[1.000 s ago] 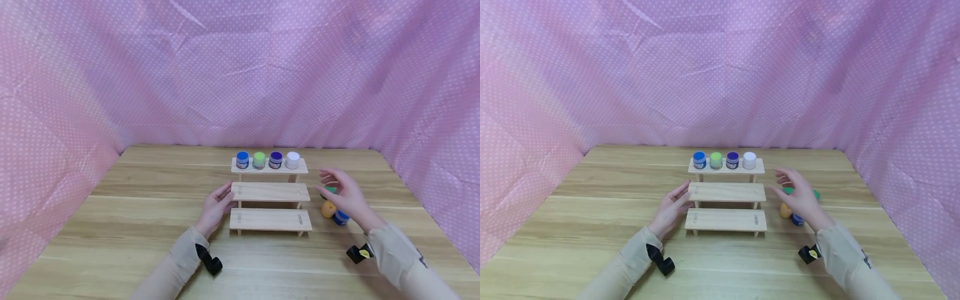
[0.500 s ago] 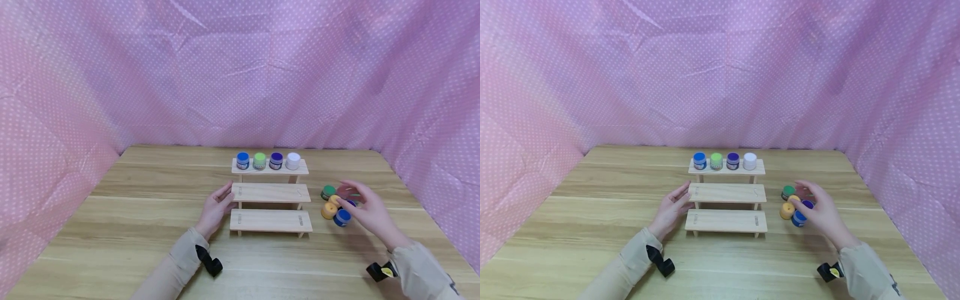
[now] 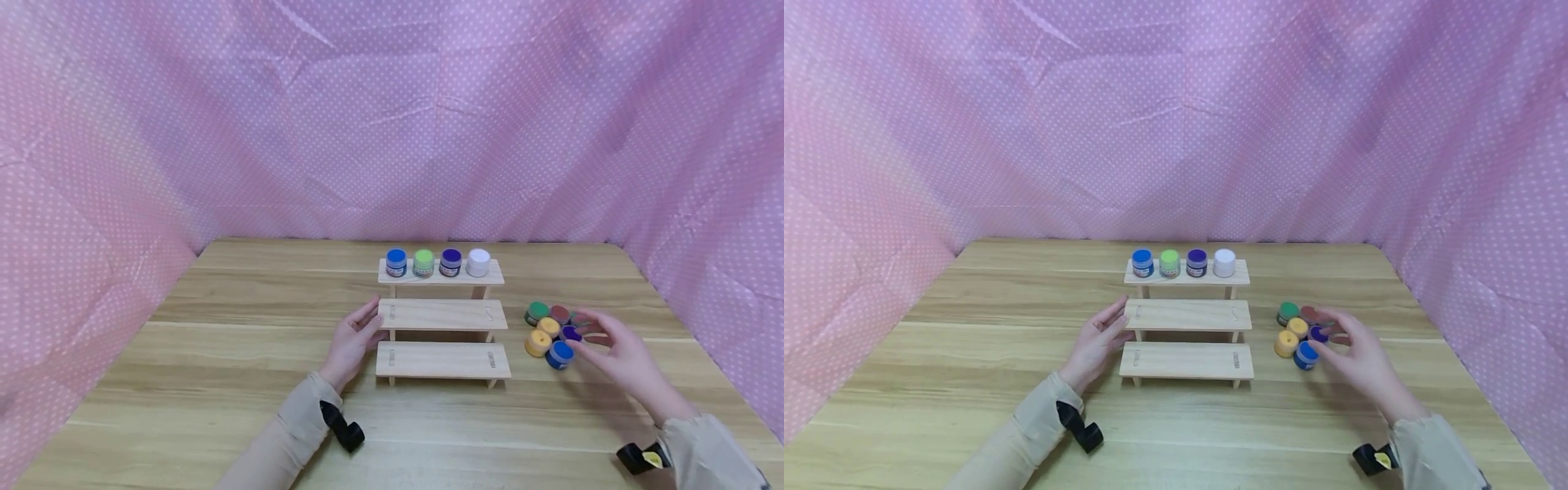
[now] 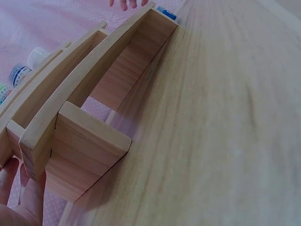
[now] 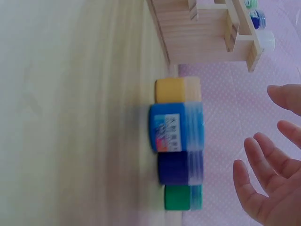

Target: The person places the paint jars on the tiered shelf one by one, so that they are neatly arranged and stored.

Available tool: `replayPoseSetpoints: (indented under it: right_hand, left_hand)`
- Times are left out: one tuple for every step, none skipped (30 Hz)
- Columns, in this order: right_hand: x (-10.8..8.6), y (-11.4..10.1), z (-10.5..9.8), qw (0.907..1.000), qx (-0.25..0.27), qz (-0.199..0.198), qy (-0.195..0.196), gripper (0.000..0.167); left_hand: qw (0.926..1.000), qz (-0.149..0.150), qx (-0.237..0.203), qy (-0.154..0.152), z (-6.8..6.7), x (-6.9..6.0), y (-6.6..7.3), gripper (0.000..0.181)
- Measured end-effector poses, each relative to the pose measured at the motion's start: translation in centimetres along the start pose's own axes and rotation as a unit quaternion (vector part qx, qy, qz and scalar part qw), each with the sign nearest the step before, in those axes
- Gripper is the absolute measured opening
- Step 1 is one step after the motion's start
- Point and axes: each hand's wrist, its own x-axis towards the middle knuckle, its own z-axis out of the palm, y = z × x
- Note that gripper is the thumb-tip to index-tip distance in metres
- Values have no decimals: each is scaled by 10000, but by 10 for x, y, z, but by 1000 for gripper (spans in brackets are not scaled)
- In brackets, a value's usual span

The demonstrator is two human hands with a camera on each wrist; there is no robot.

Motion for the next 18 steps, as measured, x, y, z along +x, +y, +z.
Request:
replayPoseSetpoints:
  right_hand:
    - [-1,2,0,10000,-33,45,-65,47]
    - [-3,3,0,9999,-18,68,-130,46]
    - [-4,5,0,9998,7,84,-178,46]
    - [-5,6,0,9997,14,101,-208,46]
    - [-7,8,1,9997,8,117,-235,45]
    - [-8,9,2,9996,35,120,-259,46]
    - [-9,11,2,9995,62,112,-283,46]
    - [-10,11,3,9995,98,103,-289,47]
    - [-11,12,3,9994,78,123,-299,47]
    - [-12,12,4,9993,69,148,-322,47]
    - [-13,13,4,9992,73,176,-356,47]
    - [-14,12,4,9990,57,216,-384,48]
    - [-14,12,4,9987,25,266,-427,48]
    - [-15,12,4,9985,12,308,-452,47]
    - [-15,12,3,9982,-17,338,-487,47]
    - [-16,12,3,9980,-22,360,-510,47]
    - [-16,12,3,9979,-36,371,-533,46]
    - [-16,13,3,9978,-48,378,-543,46]
  left_hand:
    - [10000,2,-21,9,0,0,0,47]
    - [10000,-4,-42,19,0,-1,1,47]
    - [10000,-20,-69,32,0,-1,1,46]
    - [9999,-28,-97,35,1,-1,1,46]
    - [9999,-33,-130,30,1,-1,1,47]
    - [9999,-31,-145,25,1,-1,1,47]
    - [9999,-40,-156,31,1,-1,1,47]
    - [9999,-34,-158,28,1,-1,0,47]
    - [9999,-35,-162,30,1,-1,0,47]
    - [9999,-27,-166,27,1,0,0,47]
    - [9999,-19,-164,28,1,0,0,47]
    - [9999,-12,-152,33,1,0,0,47]
    - [9999,-5,-142,33,1,0,0,47]
    - [9999,-22,-148,44,1,0,0,47]
    - [9999,-22,-137,44,1,0,0,47]
    - [9999,-31,-140,44,1,0,0,47]
    - [9999,-32,-132,41,1,0,0,47]
    - [9999,-35,-129,38,0,0,0,47]
